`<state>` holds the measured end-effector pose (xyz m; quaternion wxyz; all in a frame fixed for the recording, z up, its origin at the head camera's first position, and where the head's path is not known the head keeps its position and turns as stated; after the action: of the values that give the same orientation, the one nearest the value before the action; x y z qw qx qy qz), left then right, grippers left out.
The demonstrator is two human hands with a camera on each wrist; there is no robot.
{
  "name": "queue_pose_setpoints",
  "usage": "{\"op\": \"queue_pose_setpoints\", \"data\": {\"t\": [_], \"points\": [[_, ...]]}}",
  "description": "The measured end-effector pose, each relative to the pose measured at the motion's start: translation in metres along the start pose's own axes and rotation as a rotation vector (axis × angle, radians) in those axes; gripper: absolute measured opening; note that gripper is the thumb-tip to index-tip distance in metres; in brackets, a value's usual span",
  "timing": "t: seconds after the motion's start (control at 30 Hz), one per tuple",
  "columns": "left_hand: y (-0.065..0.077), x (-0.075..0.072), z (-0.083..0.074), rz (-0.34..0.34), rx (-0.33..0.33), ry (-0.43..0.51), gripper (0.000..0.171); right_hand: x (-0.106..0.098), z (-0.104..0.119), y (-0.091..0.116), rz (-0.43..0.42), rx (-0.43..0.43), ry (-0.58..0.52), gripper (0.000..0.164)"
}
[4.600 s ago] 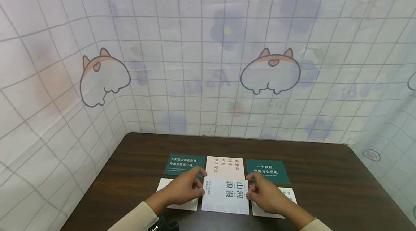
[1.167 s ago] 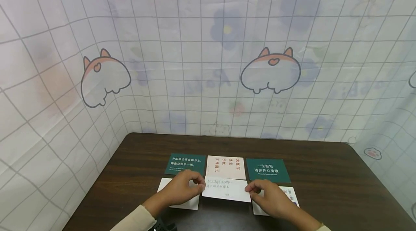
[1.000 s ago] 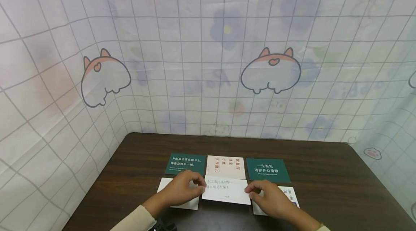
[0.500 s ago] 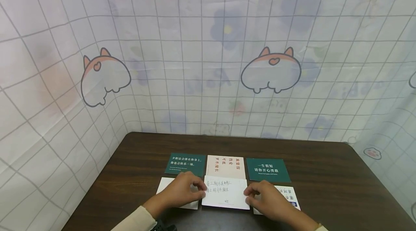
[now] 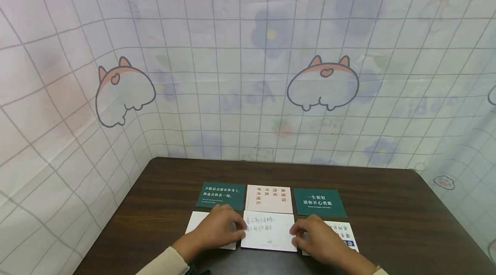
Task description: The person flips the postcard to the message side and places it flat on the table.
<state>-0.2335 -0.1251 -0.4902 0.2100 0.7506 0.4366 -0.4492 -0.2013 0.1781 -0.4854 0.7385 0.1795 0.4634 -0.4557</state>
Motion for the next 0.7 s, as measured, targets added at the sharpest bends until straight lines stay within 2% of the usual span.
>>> {"op": "queue_pose_setpoints", "data": {"t": [0.37, 0.7], "points": [[-0.0002, 0.0024, -0.0006, -0.022, 0.015, -0.093, 0.004, 0.0008, 0.0024, -0.0001, -0.011, -0.019, 0.044, 0.012], [-0.0003, 0.0011, -0.0048, -0.028, 0.0, -0.115, 0.004, 0.0019, 0.0028, -0.0002, -0.007, -0.014, 0.069, 0.013]]}}
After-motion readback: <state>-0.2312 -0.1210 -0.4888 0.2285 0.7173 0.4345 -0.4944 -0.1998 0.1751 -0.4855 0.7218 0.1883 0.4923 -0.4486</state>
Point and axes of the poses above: each hand's wrist, its own y-axis away from the middle knuckle, its own x-axis out of the palm, z = x × y, the point moved 2 cm from there along -y, towards the middle knuckle, and after that the axes turned 7 degrees about -x, right-handed, at the moved point
